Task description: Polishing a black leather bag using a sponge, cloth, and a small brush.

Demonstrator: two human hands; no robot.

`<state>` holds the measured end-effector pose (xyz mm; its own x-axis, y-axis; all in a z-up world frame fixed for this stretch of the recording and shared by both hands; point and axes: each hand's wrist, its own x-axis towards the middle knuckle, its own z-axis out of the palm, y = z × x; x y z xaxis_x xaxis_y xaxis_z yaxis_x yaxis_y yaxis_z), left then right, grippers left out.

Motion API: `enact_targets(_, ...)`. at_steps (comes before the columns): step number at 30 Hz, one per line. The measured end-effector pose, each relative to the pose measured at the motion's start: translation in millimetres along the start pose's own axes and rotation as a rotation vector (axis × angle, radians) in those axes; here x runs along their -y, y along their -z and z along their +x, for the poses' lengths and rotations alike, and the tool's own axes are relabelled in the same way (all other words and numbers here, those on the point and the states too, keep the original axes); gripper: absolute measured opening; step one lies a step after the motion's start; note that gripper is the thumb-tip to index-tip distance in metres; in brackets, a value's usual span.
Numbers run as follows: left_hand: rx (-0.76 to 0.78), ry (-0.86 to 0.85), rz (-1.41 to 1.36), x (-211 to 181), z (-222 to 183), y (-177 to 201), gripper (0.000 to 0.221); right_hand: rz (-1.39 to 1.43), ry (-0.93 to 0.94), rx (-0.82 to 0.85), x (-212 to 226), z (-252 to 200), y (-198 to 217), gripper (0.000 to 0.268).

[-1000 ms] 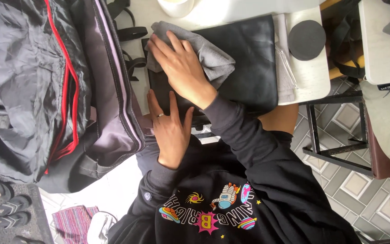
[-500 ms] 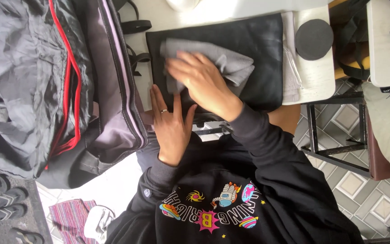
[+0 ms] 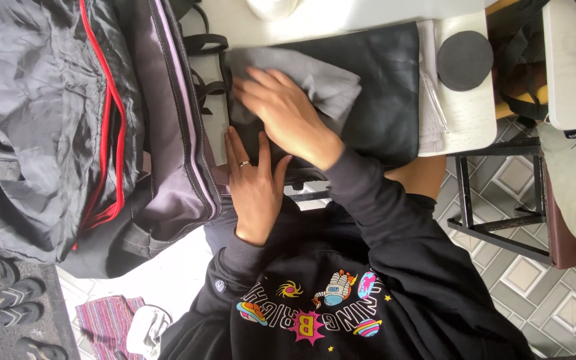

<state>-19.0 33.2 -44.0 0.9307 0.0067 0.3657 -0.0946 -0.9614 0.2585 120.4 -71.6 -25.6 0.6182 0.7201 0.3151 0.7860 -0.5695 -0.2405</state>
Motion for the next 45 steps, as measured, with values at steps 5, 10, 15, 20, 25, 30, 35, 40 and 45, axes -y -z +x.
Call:
enact_targets(5,-0.009,0.000,-0.042,-2,1,-1,0.041,0.125,0.084,0.066,11,-46,32,0.046)
enact_targets(10,-0.067,0.025,-0.142,-2,1,0,0.058,0.025,-0.051,0.000,-20,-58,34,0.059)
enact_targets(15,-0.019,0.036,-0.042,-7,4,6,0.069,-0.060,-0.157,-0.095,-46,-31,23,0.058)
enact_targets(20,-0.016,0.082,-0.127,-5,0,0,0.090,0.083,-0.049,-0.025,-32,-29,9,0.066)
enact_targets(25,-0.066,0.049,0.062,-3,3,-8,0.095,0.214,-0.068,-0.009,-3,-73,28,0.059)
enact_targets(30,-0.062,0.005,0.153,-3,7,-3,0.079,0.154,-0.119,0.028,-11,-108,51,0.059)
enact_targets(35,-0.121,-0.009,0.108,0,4,-6,0.079,-0.081,-0.284,-0.105,-64,-102,36,0.050)
enact_targets(40,-0.116,-0.008,0.116,-4,7,-5,0.076,-0.079,-0.271,-0.197,-62,-58,7,0.042)
enact_targets(45,-0.066,0.016,0.168,-1,5,-6,0.077,0.121,-0.182,-0.197,-21,-75,-11,0.039)
